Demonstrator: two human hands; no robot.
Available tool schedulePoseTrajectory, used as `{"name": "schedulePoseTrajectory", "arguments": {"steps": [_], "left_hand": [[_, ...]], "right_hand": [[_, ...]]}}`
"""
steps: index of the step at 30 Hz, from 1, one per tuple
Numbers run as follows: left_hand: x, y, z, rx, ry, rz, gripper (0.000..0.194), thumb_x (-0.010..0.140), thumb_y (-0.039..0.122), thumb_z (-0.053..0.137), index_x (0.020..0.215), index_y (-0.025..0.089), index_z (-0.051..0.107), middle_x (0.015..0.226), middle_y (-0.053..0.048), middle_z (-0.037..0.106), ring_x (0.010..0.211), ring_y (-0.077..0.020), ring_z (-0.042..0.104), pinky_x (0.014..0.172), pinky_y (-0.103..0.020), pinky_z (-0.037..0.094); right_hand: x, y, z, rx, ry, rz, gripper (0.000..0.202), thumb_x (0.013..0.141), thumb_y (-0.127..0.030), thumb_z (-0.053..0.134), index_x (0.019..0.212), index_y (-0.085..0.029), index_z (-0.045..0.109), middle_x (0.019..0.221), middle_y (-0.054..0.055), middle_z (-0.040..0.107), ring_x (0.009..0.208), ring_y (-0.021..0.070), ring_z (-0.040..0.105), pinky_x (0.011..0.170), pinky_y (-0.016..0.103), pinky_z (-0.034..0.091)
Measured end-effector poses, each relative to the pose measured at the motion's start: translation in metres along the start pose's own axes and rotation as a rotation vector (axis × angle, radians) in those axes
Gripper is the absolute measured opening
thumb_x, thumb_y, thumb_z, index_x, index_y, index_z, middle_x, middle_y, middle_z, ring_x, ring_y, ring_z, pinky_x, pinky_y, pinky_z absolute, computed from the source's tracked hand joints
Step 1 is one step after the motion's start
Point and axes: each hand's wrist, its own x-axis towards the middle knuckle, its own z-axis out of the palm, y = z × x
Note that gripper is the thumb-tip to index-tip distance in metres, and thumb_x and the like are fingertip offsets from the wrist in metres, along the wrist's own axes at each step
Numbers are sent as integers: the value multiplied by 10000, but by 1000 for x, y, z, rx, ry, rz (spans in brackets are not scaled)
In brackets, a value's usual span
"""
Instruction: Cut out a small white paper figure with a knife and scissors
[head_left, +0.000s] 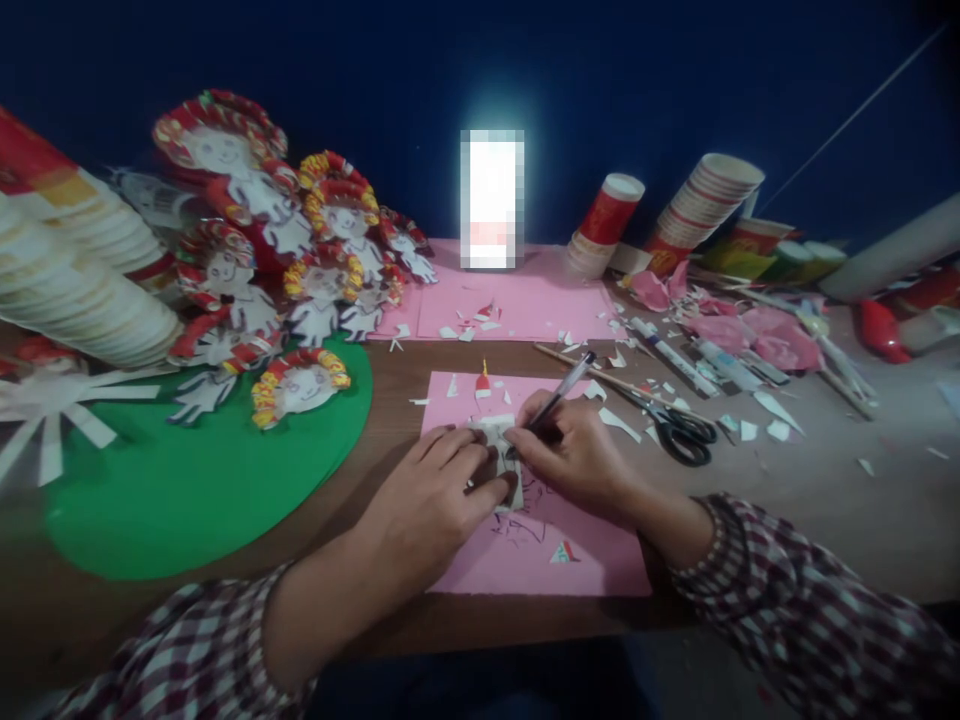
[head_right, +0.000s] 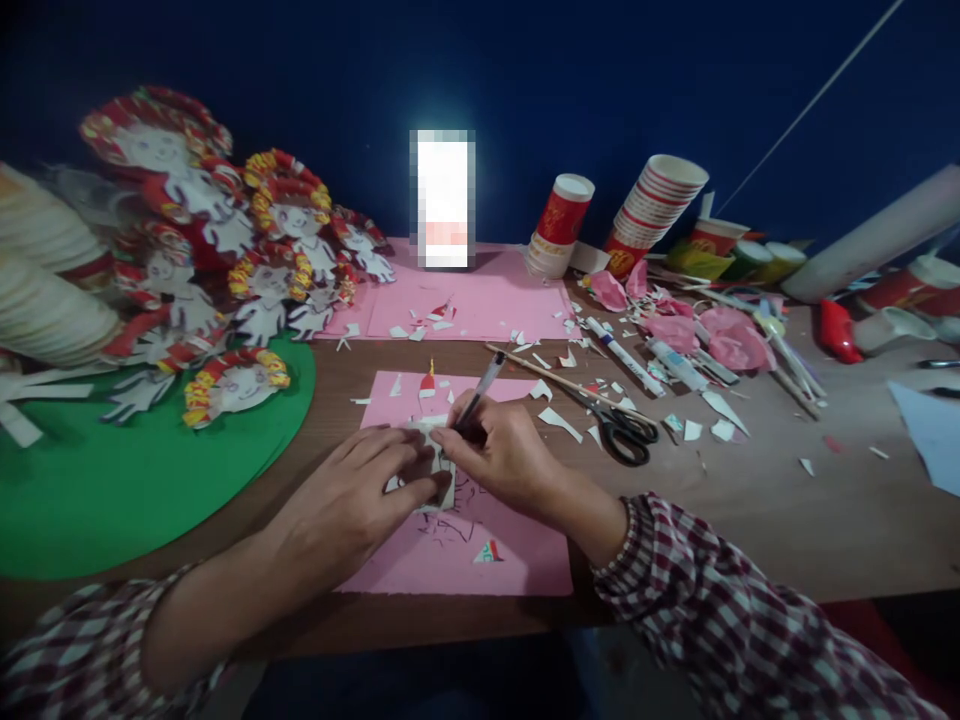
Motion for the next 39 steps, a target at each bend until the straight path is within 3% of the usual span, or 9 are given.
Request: {"name": "schedulePoseTrajectory", "arguments": {"steps": [28, 39], "left_hand": [[1, -1, -2, 4, -26, 6, 228, 896, 173, 512, 1053, 208, 673, 996, -93, 626, 1039, -272, 535, 902, -456, 459], [0, -1, -2, 23, -36, 6, 237, 899, 174, 506, 1069, 209, 666, 1019, -98, 631, 1073, -276, 536, 906, -462, 460]], "right_hand": [[1, 1, 1, -71, -53, -59, 135, 901, -292, 566, 816, -188, 552, 737, -2, 587, 697, 137, 571, 669, 263, 450], [1, 0, -1, -85, -97, -22, 134, 901, -297, 561, 826, -186, 547, 668, -30, 554, 604, 114, 514, 592, 254, 407]]}}
